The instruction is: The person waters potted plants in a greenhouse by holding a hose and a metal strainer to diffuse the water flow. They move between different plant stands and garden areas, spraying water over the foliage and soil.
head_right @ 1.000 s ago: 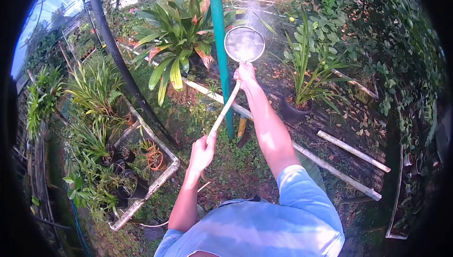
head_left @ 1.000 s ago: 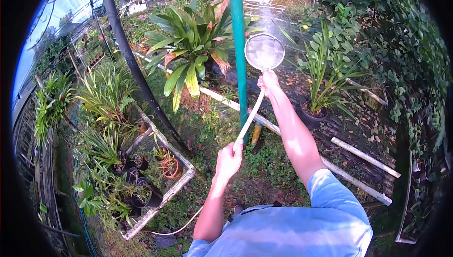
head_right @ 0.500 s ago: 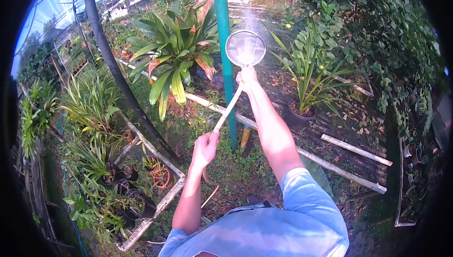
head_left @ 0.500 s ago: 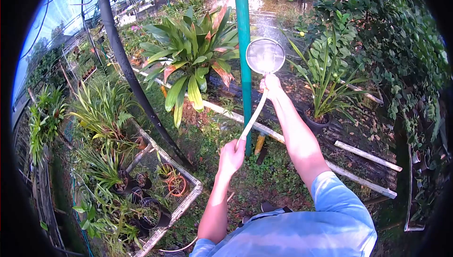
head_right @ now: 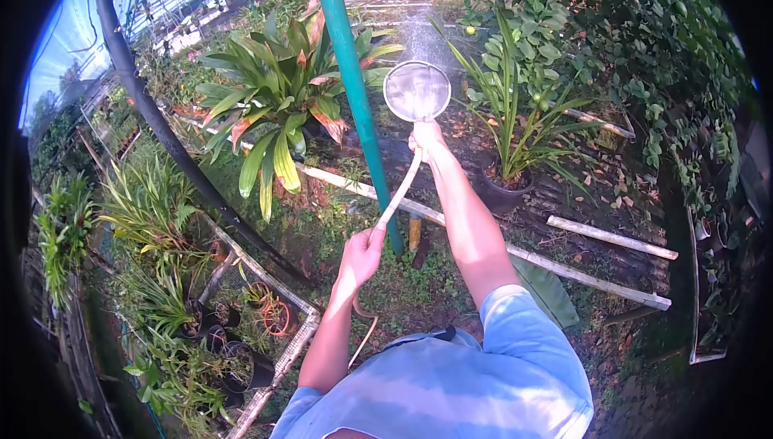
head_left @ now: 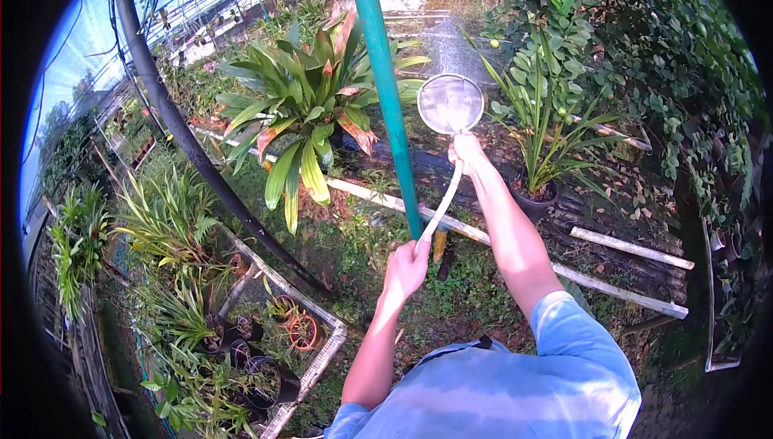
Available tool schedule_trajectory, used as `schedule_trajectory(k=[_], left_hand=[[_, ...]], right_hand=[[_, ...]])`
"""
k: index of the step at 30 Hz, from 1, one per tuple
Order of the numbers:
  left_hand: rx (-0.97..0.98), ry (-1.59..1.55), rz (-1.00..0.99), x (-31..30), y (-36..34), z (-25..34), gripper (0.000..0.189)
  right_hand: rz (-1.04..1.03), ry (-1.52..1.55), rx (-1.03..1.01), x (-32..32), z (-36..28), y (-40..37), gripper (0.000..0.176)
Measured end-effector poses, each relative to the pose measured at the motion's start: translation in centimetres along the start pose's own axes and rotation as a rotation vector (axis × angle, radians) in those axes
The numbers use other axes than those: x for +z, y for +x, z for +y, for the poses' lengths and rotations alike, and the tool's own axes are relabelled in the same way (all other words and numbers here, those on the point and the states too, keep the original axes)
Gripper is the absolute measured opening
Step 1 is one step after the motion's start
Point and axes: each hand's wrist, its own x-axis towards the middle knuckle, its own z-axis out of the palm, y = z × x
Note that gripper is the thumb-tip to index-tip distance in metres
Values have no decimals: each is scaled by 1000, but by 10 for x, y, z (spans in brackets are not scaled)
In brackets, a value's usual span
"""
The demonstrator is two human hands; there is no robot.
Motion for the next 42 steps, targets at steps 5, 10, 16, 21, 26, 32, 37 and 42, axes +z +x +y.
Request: schedule_trajectory(k=[5, 10, 16, 21, 26, 32, 37, 42], left_hand=[[-28, 33, -145, 30, -1, -9, 59], [-47, 39, -162, 47, 1, -23, 60], [-28, 68, -159, 48, 5, -9, 62], [-26, 84, -162, 52, 9, -4, 62], [-56, 60, -158, 51, 13, 15, 60], [-45, 60, -123, 49, 7, 17, 59], [-51, 54, -105, 39, -6, 13, 58], [-30, 44, -79, 21, -30, 15, 56]], right_hand=[[-7, -176, 123, -37, 9, -12, 14], [5, -174, 70, -62, 32, -5, 16], [57, -140, 52, -68, 26, 1, 11], [62, -165, -25, -67, 16, -5, 10], [-23, -143, -50, -60, -10, 3, 13], [-65, -95, -41, -56, -16, -5, 11], [-87, -19, -41, -54, -7, -13, 9], [-61, 14, -66, -43, -7, -34, 8]])
